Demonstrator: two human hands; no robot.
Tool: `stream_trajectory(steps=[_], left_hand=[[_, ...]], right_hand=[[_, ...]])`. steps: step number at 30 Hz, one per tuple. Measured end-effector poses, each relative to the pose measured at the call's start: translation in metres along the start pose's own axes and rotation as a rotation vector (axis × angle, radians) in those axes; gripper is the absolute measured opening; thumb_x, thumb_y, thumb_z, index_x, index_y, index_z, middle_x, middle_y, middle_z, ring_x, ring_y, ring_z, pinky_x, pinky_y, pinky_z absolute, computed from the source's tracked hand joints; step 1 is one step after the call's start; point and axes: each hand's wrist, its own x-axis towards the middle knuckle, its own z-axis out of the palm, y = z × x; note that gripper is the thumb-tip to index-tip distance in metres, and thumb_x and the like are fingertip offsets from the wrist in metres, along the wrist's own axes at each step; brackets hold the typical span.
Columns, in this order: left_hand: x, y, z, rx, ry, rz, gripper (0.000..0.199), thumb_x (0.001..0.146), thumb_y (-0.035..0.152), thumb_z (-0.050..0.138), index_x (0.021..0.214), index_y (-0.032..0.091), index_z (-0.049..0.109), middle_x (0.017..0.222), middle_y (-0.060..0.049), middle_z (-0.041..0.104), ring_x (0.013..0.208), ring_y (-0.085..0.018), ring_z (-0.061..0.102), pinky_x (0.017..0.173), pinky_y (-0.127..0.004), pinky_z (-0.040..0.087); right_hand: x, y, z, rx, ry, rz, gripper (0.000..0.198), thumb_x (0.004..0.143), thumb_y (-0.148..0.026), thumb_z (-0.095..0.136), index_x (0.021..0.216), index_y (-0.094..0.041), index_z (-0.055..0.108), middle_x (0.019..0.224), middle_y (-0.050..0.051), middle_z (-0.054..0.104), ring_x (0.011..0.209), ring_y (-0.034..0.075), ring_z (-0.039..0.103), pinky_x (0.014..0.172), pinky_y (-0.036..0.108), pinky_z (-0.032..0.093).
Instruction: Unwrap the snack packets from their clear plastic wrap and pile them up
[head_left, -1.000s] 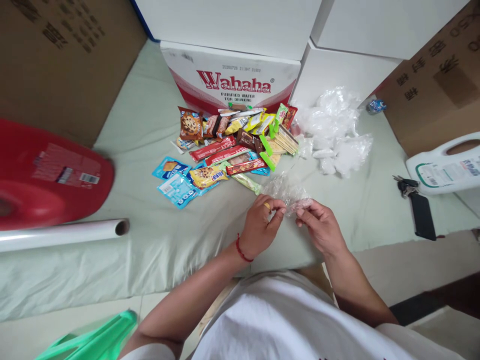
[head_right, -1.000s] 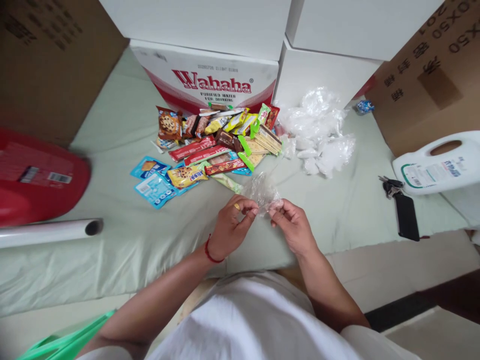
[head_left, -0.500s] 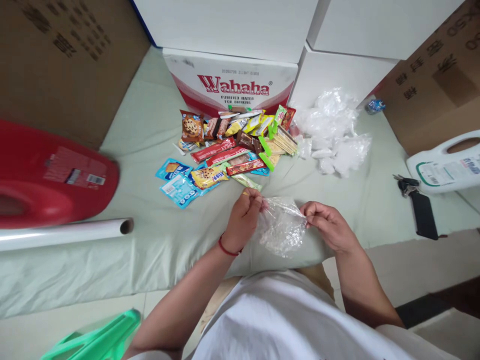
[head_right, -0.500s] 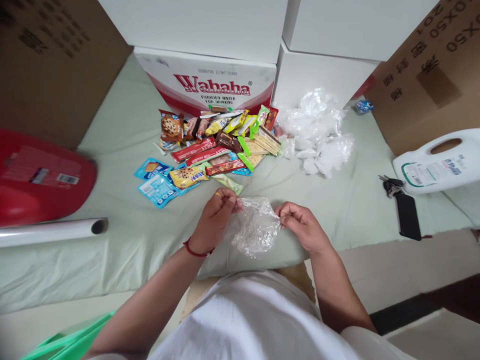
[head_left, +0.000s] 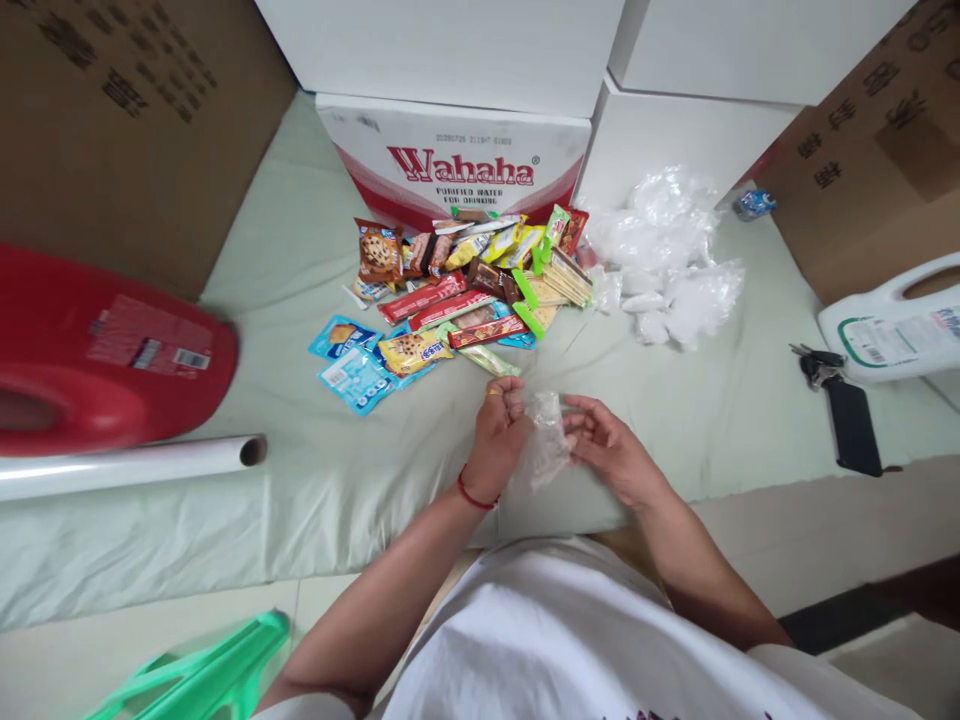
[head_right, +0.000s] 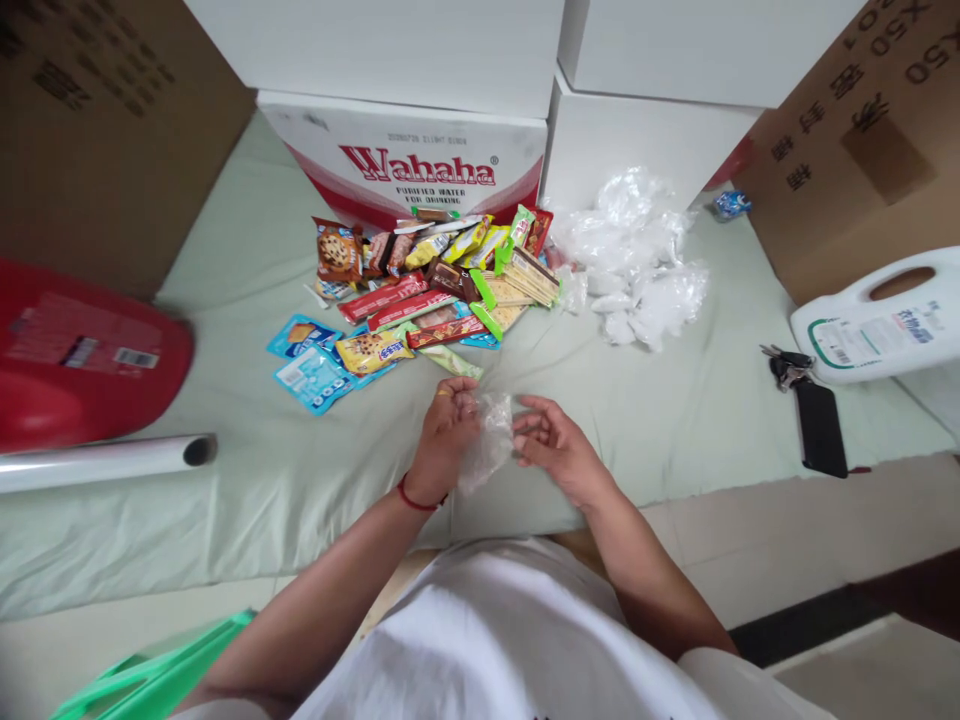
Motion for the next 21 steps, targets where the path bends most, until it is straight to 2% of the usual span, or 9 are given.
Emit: stream_trajectory(steps=[2, 4, 6, 8, 10, 14, 18, 21], left_hand=[[0.0, 0.002, 0.001, 0.077, -0.014, -0.015, 0.031, 0.073, 0.026, 0.072, 0.099, 0.023, 0.056, 0.065, 0.009, 0.04, 0.058, -0.01, 0.038, 0.057, -0.024, 0.033], [0.001, 0.003, 0.002, 0.13, 0.001, -0.047, 0.026, 0.076, 0.035, 0.074, 0.081, 0.022, 0.053, 0.06, 0.01, 0.035, 0.056, -0.009, 0.032, 0.054, -0.024, 0.028], [0.001, 0.002, 0.002, 0.098, 0.006, -0.092, 0.041, 0.081, 0.046, 0.072, 0.066, 0.022, 0.042, 0.057, 0.009, 0.032, 0.055, -0.008, 0.028, 0.053, -0.025, 0.024], [0.001, -0.001, 0.002, -0.002, -0.034, -0.167, 0.054, 0.084, 0.056, 0.067, 0.06, 0.023, 0.033, 0.054, 0.008, 0.029, 0.052, -0.008, 0.025, 0.051, -0.026, 0.021], [0.002, -0.003, 0.003, -0.099, -0.089, -0.242, 0.06, 0.085, 0.065, 0.065, 0.057, 0.023, 0.031, 0.051, 0.007, 0.027, 0.049, -0.008, 0.023, 0.049, -0.027, 0.02], [0.012, -0.008, 0.0, -0.196, -0.152, -0.268, 0.061, 0.081, 0.079, 0.062, 0.059, 0.025, 0.045, 0.053, 0.002, 0.042, 0.049, -0.013, 0.042, 0.049, -0.031, 0.036], [0.029, -0.018, -0.008, -0.245, -0.166, -0.263, 0.064, 0.084, 0.086, 0.051, 0.061, 0.025, 0.055, 0.057, -0.003, 0.056, 0.055, -0.02, 0.056, 0.053, -0.039, 0.048], [0.037, -0.025, -0.013, -0.137, -0.1, -0.137, 0.068, 0.09, 0.084, 0.043, 0.056, 0.025, 0.051, 0.053, -0.004, 0.055, 0.053, -0.021, 0.057, 0.053, -0.044, 0.05]], right_hand=[[0.003, 0.001, 0.004, -0.058, -0.009, -0.032, 0.04, 0.07, -0.044, 0.091, 0.099, -0.022, 0.073, 0.079, -0.001, 0.066, 0.065, 0.011, 0.056, 0.057, 0.021, 0.049], [0.005, 0.0, 0.006, -0.103, 0.022, -0.069, 0.033, 0.072, -0.045, 0.089, 0.085, -0.02, 0.073, 0.065, -0.004, 0.058, 0.057, 0.009, 0.049, 0.053, 0.021, 0.042], [0.005, -0.003, 0.005, -0.121, 0.075, -0.103, 0.031, 0.072, -0.045, 0.087, 0.082, -0.02, 0.072, 0.062, -0.005, 0.055, 0.055, 0.009, 0.046, 0.054, 0.022, 0.039], [0.004, -0.006, 0.002, -0.128, 0.115, -0.125, 0.029, 0.074, -0.045, 0.087, 0.083, -0.021, 0.073, 0.061, -0.005, 0.054, 0.055, 0.009, 0.046, 0.055, 0.022, 0.036], [0.002, -0.009, -0.001, -0.125, 0.145, -0.131, 0.03, 0.075, -0.047, 0.086, 0.082, -0.021, 0.072, 0.061, -0.005, 0.054, 0.054, 0.009, 0.044, 0.054, 0.022, 0.034], [-0.003, -0.011, -0.005, -0.135, 0.211, -0.122, 0.036, 0.079, -0.055, 0.081, 0.077, -0.022, 0.067, 0.055, -0.006, 0.047, 0.05, 0.009, 0.034, 0.049, 0.023, 0.026], [-0.005, -0.008, -0.004, -0.226, 0.232, -0.18, 0.033, 0.082, -0.053, 0.08, 0.076, -0.022, 0.068, 0.056, -0.006, 0.042, 0.053, 0.01, 0.032, 0.051, 0.025, 0.025], [-0.004, -0.007, 0.0, -0.308, 0.244, -0.233, 0.026, 0.084, -0.047, 0.079, 0.08, -0.023, 0.07, 0.061, -0.005, 0.046, 0.056, 0.011, 0.035, 0.054, 0.025, 0.029]])
